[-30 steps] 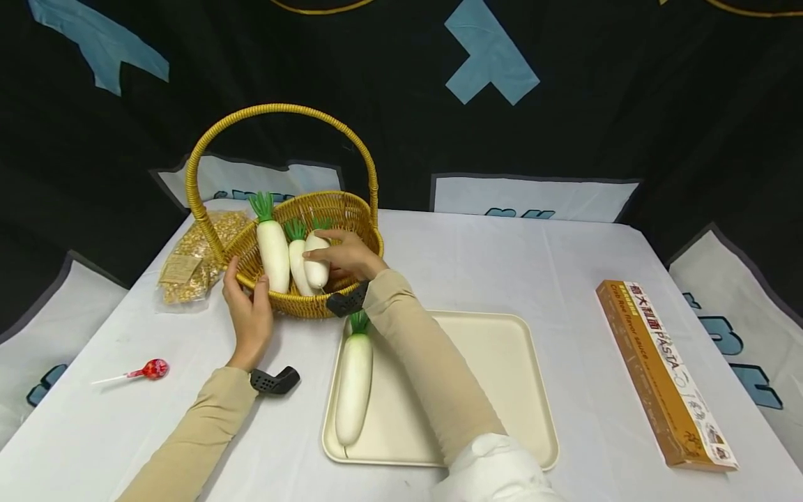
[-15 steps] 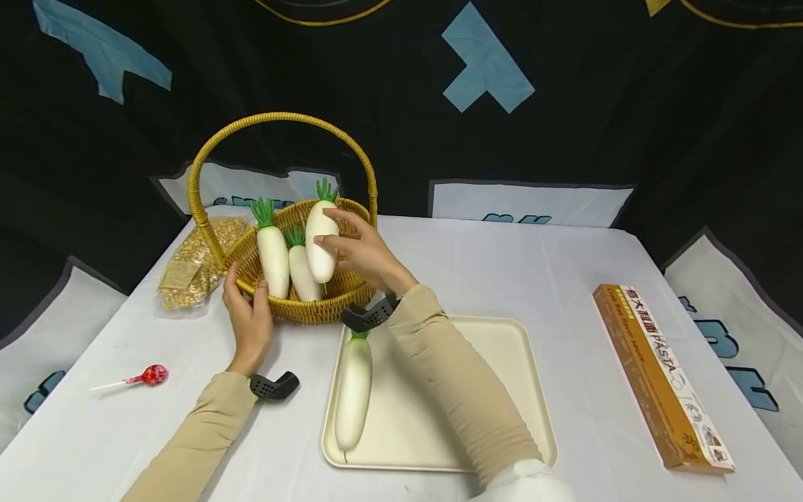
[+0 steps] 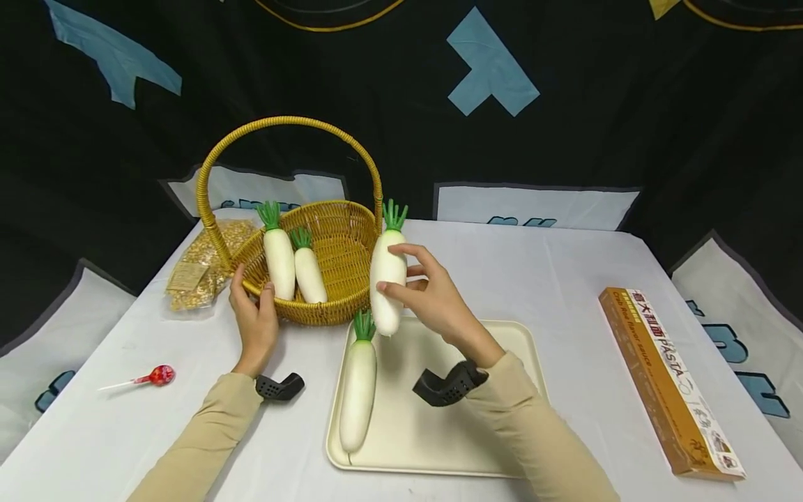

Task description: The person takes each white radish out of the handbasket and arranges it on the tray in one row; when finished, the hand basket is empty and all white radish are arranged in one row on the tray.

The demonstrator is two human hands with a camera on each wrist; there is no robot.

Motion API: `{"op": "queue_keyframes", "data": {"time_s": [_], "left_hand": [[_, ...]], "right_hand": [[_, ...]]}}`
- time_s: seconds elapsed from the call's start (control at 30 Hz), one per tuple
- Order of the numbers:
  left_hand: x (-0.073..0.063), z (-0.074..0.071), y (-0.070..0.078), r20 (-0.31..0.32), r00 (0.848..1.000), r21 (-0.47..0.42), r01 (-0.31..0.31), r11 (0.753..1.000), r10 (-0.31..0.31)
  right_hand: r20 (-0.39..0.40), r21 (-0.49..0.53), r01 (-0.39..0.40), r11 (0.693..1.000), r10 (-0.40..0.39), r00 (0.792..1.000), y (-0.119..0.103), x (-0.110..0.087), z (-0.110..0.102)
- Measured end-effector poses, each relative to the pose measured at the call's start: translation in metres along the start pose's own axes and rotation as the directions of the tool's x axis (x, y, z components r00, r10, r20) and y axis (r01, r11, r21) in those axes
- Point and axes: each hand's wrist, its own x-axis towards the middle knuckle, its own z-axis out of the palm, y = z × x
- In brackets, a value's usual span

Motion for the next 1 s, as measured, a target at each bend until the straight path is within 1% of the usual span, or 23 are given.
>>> {"op": "queue_keyframes", "data": {"time_s": [0.1, 0.17, 0.3, 0.4, 0.5, 0.63, 0.77, 0.83, 0.9, 1.0], "left_hand": [[-0.001, 0.001, 0.0, 0.009, 1.0, -0.003, 0.004, 1.0, -0.004], [-0.001, 0.001, -0.001, 0.013, 1.0, -0.004, 0.004, 1.0, -0.004], [0.0, 0.001, 0.0, 0.008, 1.0, -0.002, -0.003, 1.0, 0.003], [0.002, 0.001, 0.001, -0.001, 1.0, -0.006, -0.009, 1.0, 0.009], [0.003, 0.002, 0.001, 0.001, 1.0, -0.008, -0.011, 1.0, 0.011], [0.002, 0.001, 0.001, 0.001, 1.0, 0.001, -0.002, 1.0, 0.002], [0.002, 0.0, 0.0, -0.001, 1.0, 0.005, 0.002, 1.0, -0.002], [0.002, 0.0, 0.0, 0.001, 1.0, 0.006, -0.001, 1.0, 0.001], [0.002, 0.0, -0.001, 0.003, 1.0, 0.008, -0.004, 1.0, 0.004], [0.001, 0.0, 0.0, 0.002, 1.0, 0.01, -0.002, 1.0, 0.002]], "right_hand": [[-0.048, -0.105, -0.033, 0.994, 0.028, 0.998, 0.021, -0.019, 0.0], [-0.072, -0.144, -0.075, 0.987, 0.065, 0.995, 0.035, -0.03, 0.001], [-0.07, -0.136, -0.142, 0.981, 0.134, 0.989, 0.059, -0.05, 0.006], [-0.046, -0.119, -0.154, 0.981, 0.149, 0.988, 0.072, -0.062, 0.011], [-0.035, -0.121, -0.169, 0.978, 0.166, 0.986, 0.08, -0.074, 0.015], [-0.022, -0.153, -0.204, 0.967, 0.203, 0.979, 0.085, -0.089, 0.02], [0.002, -0.188, -0.191, 0.964, 0.194, 0.981, 0.086, -0.096, 0.023], [0.004, -0.203, -0.17, 0.964, 0.175, 0.985, 0.087, -0.098, 0.024], [0.008, -0.232, -0.132, 0.964, 0.138, 0.99, 0.087, -0.099, 0.026], [0.011, -0.275, -0.09, 0.957, 0.096, 0.995, 0.088, -0.101, 0.028]]}}
